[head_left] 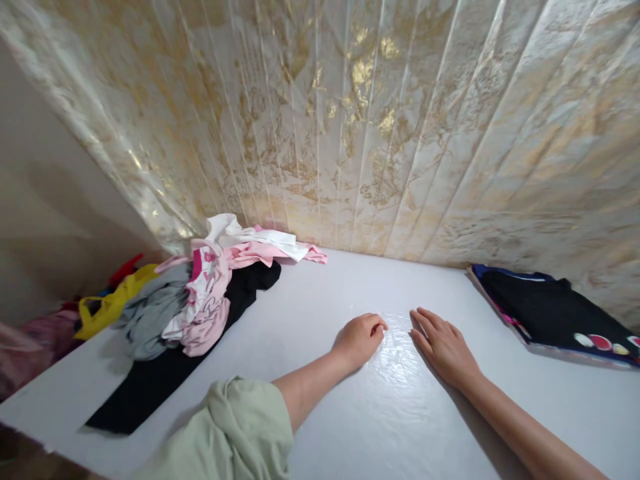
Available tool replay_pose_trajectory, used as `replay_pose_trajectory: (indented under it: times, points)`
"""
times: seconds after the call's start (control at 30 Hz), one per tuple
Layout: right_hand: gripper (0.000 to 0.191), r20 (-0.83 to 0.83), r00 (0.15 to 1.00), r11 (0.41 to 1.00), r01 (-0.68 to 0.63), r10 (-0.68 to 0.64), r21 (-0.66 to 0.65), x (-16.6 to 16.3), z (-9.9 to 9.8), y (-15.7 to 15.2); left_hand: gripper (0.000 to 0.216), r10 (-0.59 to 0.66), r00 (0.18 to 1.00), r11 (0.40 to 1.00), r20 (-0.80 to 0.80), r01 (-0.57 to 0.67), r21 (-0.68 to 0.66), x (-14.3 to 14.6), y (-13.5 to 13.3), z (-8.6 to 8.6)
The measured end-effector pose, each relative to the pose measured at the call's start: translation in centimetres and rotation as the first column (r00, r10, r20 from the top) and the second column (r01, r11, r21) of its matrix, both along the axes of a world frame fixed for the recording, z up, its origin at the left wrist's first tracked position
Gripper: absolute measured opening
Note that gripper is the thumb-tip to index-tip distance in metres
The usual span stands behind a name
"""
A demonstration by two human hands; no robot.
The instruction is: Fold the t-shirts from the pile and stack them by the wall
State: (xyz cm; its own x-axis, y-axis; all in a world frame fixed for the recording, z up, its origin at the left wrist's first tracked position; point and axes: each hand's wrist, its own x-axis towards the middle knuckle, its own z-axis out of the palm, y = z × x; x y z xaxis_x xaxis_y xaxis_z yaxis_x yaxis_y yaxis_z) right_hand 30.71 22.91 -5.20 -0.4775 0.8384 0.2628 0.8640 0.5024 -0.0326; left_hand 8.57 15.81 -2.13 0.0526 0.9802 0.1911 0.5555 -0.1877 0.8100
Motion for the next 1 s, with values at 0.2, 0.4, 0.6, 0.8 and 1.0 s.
replay_pose_trajectory:
  times: [0.2,0.4,0.6,0.8,1.0]
  points:
    - [0.048,-0.014,1.0,0.999,0.001,0.0,0.047,0.2,0.2,0.0,0.025,-0.026,0.999,0.998,0.034,0.027,-0.048,-0.1,-0.2,0.3]
    - [0.048,-0.026,1.0,0.998,0.01,-0.009,0.064,0.3,0.1,-0.1,0.025,-0.087,0.994,0.987,0.07,0.095,-0.13,-2.0,-2.5,1.2]
    - [0.049,-0.066,0.998,0.999,0.001,0.002,0.044,0.4,0.1,-0.1,0.025,-0.064,0.989,0.964,0.132,0.095,-0.249,-5.3,-7.4,2.6]
    - [0.047,-0.095,0.995,0.999,-0.007,0.012,0.049,0.4,0.0,0.0,0.02,0.167,0.986,0.978,0.018,-0.164,-0.126,-10.1,-12.8,3.5]
    - [0.048,-0.1,0.995,0.999,-0.021,0.026,0.047,0.6,-0.2,0.0,0.019,0.657,0.716,0.745,-0.239,-0.566,0.354,-19.5,-16.4,6.2]
